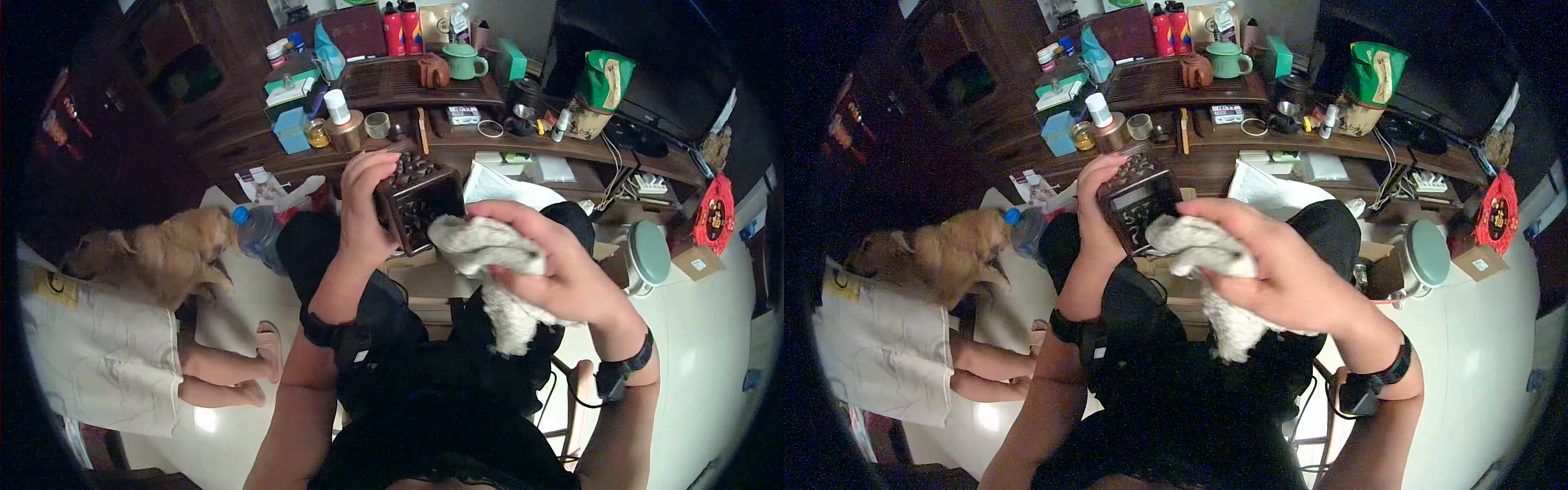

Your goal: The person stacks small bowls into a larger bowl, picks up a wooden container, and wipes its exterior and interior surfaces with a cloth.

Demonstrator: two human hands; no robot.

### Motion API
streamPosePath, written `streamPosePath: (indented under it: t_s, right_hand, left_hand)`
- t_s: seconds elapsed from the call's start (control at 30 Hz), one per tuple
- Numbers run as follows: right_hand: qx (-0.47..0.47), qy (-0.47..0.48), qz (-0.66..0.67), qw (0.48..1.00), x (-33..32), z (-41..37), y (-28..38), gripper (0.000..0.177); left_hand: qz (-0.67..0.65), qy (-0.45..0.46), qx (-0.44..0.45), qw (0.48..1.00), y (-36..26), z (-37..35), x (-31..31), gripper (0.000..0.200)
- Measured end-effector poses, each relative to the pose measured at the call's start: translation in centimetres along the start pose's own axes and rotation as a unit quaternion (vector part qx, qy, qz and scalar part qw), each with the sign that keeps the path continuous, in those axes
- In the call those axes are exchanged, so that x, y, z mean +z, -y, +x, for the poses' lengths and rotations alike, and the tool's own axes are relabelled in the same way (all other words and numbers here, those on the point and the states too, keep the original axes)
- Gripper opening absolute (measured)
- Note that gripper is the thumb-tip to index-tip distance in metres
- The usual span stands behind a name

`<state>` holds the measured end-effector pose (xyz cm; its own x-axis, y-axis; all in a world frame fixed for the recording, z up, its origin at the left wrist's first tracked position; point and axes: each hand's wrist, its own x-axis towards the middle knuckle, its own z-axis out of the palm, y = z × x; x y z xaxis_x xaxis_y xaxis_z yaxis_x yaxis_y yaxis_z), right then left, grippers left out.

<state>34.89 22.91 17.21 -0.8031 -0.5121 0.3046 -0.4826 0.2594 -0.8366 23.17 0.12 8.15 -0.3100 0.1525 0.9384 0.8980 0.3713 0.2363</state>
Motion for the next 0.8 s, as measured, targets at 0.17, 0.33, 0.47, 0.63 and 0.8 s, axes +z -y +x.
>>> streamPosePath:
  t_s: [0.17, 0.33, 0.47, 0.63, 0.8]
  right_hand:
    - [-0.043, -0.037, -0.445, 0.894, 2.7, 2.6, -0.3, 0.044]
    - [0.047, 0.119, -0.463, 0.877, 2.3, 4.1, -2.9, 0.030]
    - [0.146, 0.075, 0.201, 0.966, 2.1, 3.6, -6.0, 0.033]
    - [0.226, 0.024, 0.385, 0.895, 1.5, 2.6, -5.2, 0.038]
    - [0.117, 0.018, 0.353, 0.928, -1.4, 1.4, -3.5, 0.049]
  left_hand:
    - [0.044, 0.064, -0.010, 0.997, -1.9, -0.1, 0.9, 0.062]
    - [0.150, 0.109, 0.038, 0.982, -2.0, -0.7, 1.1, 0.050]
    - [0.084, 0.097, -0.005, 0.992, -1.3, -1.2, 1.4, 0.048]
    - [0.083, 0.095, 0.008, 0.992, -1.6, -0.6, 0.9, 0.048]
    - [0.041, 0.052, -0.198, 0.978, 0.2, -1.4, 0.4, 0.083]
